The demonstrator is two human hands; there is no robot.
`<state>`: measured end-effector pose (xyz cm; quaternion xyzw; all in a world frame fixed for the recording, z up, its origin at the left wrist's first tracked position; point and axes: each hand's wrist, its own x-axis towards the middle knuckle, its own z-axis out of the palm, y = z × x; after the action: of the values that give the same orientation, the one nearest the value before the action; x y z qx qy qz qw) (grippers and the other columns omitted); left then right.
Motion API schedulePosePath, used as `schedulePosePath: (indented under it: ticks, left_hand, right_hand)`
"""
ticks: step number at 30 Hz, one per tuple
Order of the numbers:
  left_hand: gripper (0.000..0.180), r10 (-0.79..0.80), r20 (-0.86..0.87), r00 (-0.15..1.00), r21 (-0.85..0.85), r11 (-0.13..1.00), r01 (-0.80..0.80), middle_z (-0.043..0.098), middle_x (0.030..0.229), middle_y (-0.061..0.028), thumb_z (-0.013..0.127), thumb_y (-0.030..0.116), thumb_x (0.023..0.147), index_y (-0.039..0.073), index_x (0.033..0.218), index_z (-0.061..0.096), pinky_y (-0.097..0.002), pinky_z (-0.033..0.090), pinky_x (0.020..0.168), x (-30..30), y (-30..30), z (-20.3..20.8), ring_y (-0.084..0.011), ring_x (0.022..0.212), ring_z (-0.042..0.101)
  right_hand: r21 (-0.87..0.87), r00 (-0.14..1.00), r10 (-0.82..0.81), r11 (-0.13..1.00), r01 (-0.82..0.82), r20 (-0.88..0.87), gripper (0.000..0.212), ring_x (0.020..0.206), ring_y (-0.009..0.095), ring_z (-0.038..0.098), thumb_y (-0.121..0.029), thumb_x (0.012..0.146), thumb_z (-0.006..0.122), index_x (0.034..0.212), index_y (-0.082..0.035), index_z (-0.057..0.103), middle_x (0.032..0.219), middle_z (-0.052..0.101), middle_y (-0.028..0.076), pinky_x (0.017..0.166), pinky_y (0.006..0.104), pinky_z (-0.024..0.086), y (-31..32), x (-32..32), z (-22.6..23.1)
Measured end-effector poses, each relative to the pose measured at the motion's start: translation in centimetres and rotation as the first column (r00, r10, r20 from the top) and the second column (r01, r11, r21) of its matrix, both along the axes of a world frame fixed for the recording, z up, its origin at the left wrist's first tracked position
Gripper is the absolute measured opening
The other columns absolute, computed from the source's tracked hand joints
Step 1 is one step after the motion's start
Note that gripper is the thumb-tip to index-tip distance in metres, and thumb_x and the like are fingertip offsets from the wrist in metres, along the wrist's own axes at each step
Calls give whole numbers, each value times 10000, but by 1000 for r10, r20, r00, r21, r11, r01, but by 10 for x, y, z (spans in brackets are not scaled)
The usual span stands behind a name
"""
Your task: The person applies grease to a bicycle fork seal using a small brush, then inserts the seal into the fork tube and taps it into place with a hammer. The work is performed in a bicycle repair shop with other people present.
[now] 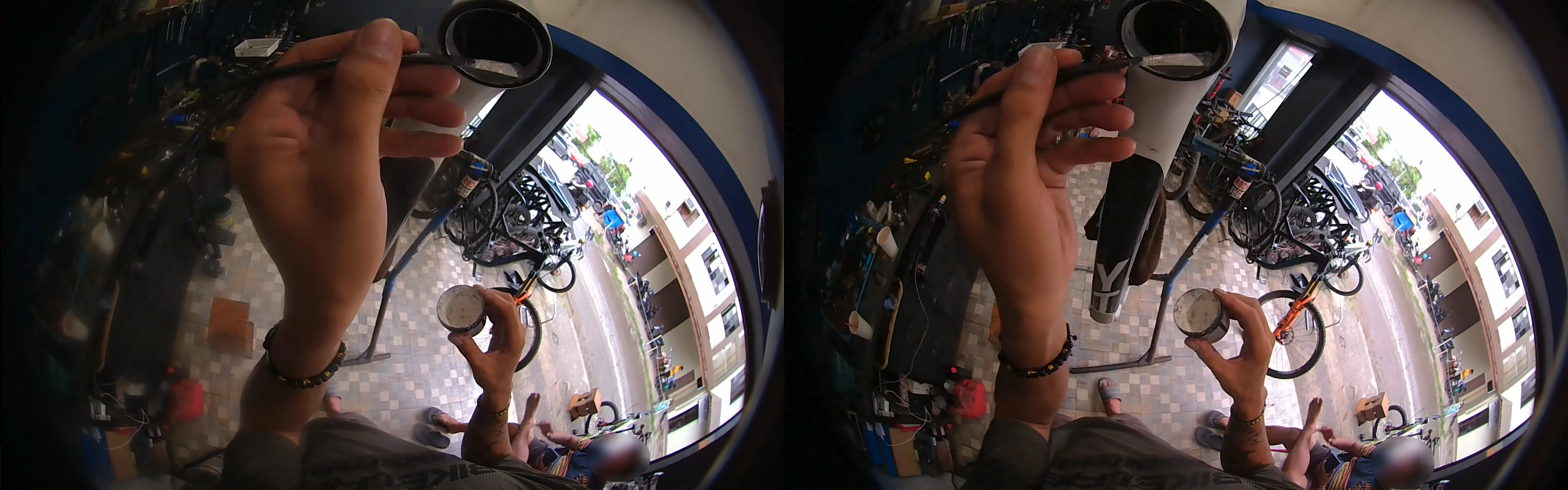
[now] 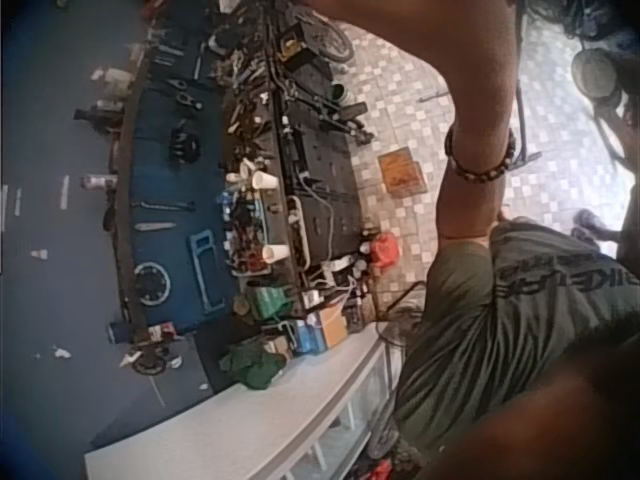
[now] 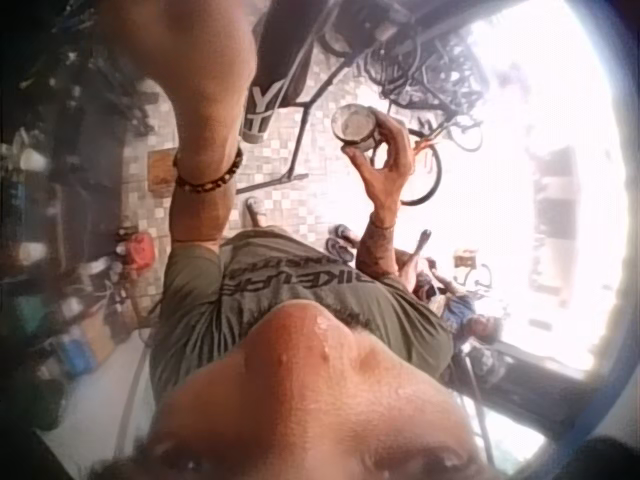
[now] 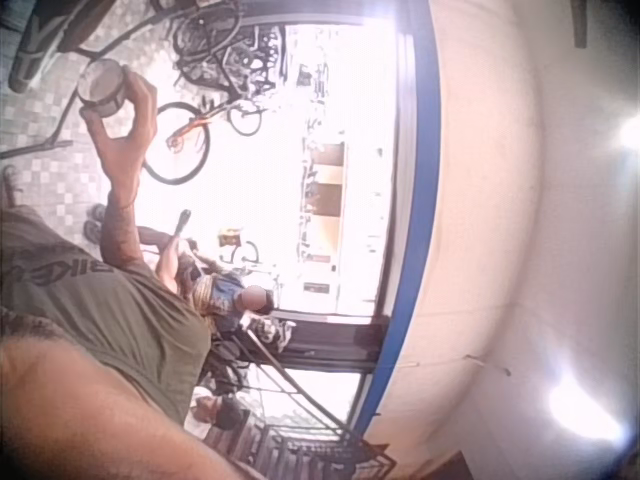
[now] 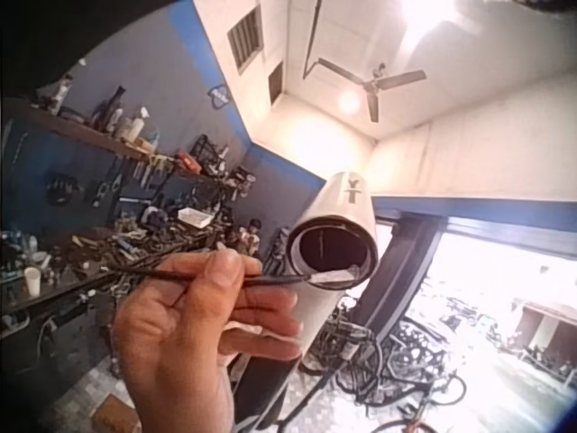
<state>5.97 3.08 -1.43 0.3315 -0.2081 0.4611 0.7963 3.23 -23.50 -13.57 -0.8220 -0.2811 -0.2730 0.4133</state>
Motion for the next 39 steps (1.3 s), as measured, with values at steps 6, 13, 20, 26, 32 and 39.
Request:
schedulePosePath:
  ticks: [6,13,20,26,32,39]
  left_hand:
    - [328,-348,70,935,-107,929,354,757,1072,-213,580,243,1084,-55,1213,624,-319,682,738,8,-2,-3,-238,913,779]
    - [340,-277,17,961,-134,951,277,752,1065,-220,571,250,1089,-53,1238,607,-326,687,734,2,4,-19,-241,915,779]
    - [350,-255,-2,967,-60,965,254,753,1065,-219,566,251,1089,-58,1245,613,-327,684,746,4,-7,-9,-248,920,779]
    - [315,-547,173,819,-139,810,570,736,1180,-212,535,214,1105,-59,1227,635,-332,681,851,11,-2,-15,-249,1088,746]
    - [325,-825,457,334,-246,244,938,701,1293,-205,469,179,1129,-33,1300,646,-325,679,897,3,5,-45,-258,1215,692]
    - [416,266,136,954,242,925,-292,660,1272,-295,471,289,1125,19,1441,472,-302,682,638,-21,13,-80,-286,1079,734]
  right_hand:
    - [-4,1000,-16,1000,16,-8,685,1103,261,689,-87,682,926,1299,15,647,1224,672,165,963,369,560,-5,1,0]
    - [3,1000,3,1000,-3,-12,683,1087,259,687,-92,687,921,1303,15,646,1212,673,162,955,368,555,-1,5,-3]
    - [-1,1000,1,1000,-1,-12,686,1076,255,683,-90,683,920,1302,19,646,1201,674,161,948,363,550,0,4,-2]
    - [-2,1000,-3,1000,3,-9,688,1079,257,683,-92,681,921,1302,18,647,1196,676,161,945,363,551,0,5,-6]
    - [-21,1000,-18,1000,17,-23,666,1088,268,685,-98,681,925,1278,14,652,1208,685,163,949,366,549,-10,8,-12]
    - [292,985,171,943,-162,-8,686,1110,285,668,-128,665,945,1263,32,650,1206,674,177,965,365,537,2,40,-44]
